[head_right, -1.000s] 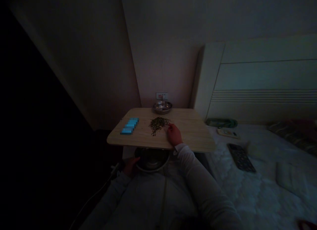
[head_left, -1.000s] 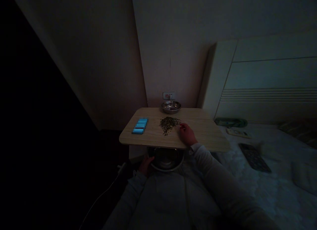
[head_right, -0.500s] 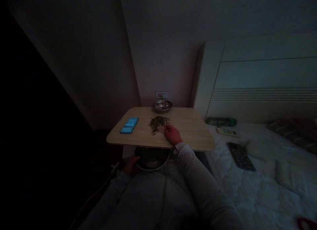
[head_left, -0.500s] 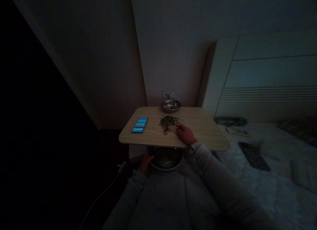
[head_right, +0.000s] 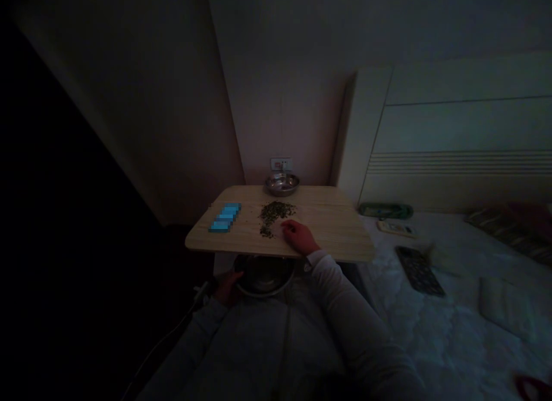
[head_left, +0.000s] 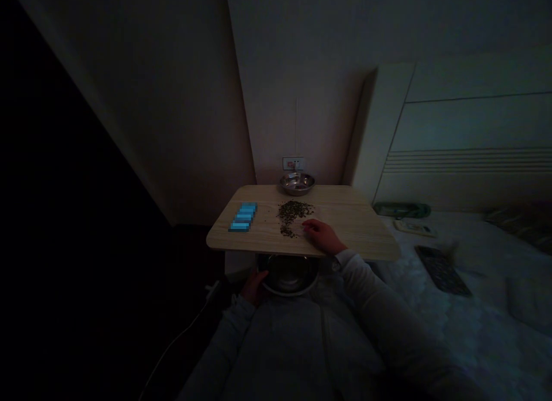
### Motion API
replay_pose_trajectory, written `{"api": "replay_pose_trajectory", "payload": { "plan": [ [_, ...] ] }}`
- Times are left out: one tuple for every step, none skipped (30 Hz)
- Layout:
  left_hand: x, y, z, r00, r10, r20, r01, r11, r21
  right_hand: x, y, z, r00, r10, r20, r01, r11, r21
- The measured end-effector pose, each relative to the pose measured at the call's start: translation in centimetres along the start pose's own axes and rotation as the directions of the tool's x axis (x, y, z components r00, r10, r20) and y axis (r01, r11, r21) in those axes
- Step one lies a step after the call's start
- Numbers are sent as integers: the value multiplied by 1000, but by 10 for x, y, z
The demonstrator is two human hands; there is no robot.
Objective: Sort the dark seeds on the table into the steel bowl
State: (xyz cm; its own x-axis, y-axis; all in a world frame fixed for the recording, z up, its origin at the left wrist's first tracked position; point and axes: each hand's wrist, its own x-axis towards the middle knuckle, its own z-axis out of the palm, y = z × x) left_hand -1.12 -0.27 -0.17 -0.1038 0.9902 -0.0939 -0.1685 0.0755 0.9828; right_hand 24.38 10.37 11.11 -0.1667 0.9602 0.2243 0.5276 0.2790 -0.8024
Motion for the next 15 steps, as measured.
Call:
{"api": "replay_pose_trajectory", "payload": {
  "plan": [
    [0, 0, 3, 1000, -17, -17, 17, 1000, -20, 0, 1, 0, 1000, -2, 8, 2, 1000, 5],
    [0, 0, 5, 998, -34, -47, 32, 998, -48, 0, 2, 0, 1000, -6, 17, 5, 1000, 11],
    [0, 0, 6, 998, -31, -58, 28, 998, -52, -1, 2, 1, 1000, -12, 25, 11, 1000, 18],
    [-1, 0, 6, 998, -28, -52, 26, 999, -46, -1, 3, 1, 999, -17, 31, 16, 1000, 26],
    [-1, 1, 5, 999, -24, -45, 23, 999, -32, -1, 3, 0, 999, -20, 35, 18, 999, 34],
    [-2, 1, 3, 999, -19, -33, 19, 1000, -16, -1, 3, 0, 999, -20, 39, 19, 999, 43],
    [-2, 2, 1, 1000, -19, -23, 19, 1000, -4, -1, 2, 0, 999, -19, 41, 17, 999, 49],
    [-2, 3, 0, 1000, -18, -17, 18, 1000, 4, -1, 2, -1, 999, -17, 44, 15, 998, 55],
    [-2, 3, -1, 1000, -18, -12, 18, 1000, 6, -1, 1, -1, 999, -15, 49, 12, 998, 61],
    [-2, 3, -1, 1000, -17, -7, 17, 1000, 3, -2, 0, -2, 998, -14, 54, 10, 998, 68],
    [-1, 2, -1, 1000, -13, 0, 13, 1000, -1, -2, 0, -2, 998, -12, 61, 7, 997, 77],
    [0, 2, -1, 1000, -5, 6, 5, 1000, -5, -2, 0, -2, 998, -10, 65, 4, 996, 86],
    [0, 0, 0, 1000, 5, 10, -5, 1000, -9, -2, 0, -3, 998, -9, 65, 2, 995, 100],
    [1, -1, 0, 1000, 15, 12, -14, 1000, -13, -1, 0, -3, 998, -9, 58, 2, 993, 119],
    [2, -2, 0, 1000, 24, 16, -24, 1000, -15, -1, 0, -3, 999, -10, 44, 4, 989, 145]
  ]
}}
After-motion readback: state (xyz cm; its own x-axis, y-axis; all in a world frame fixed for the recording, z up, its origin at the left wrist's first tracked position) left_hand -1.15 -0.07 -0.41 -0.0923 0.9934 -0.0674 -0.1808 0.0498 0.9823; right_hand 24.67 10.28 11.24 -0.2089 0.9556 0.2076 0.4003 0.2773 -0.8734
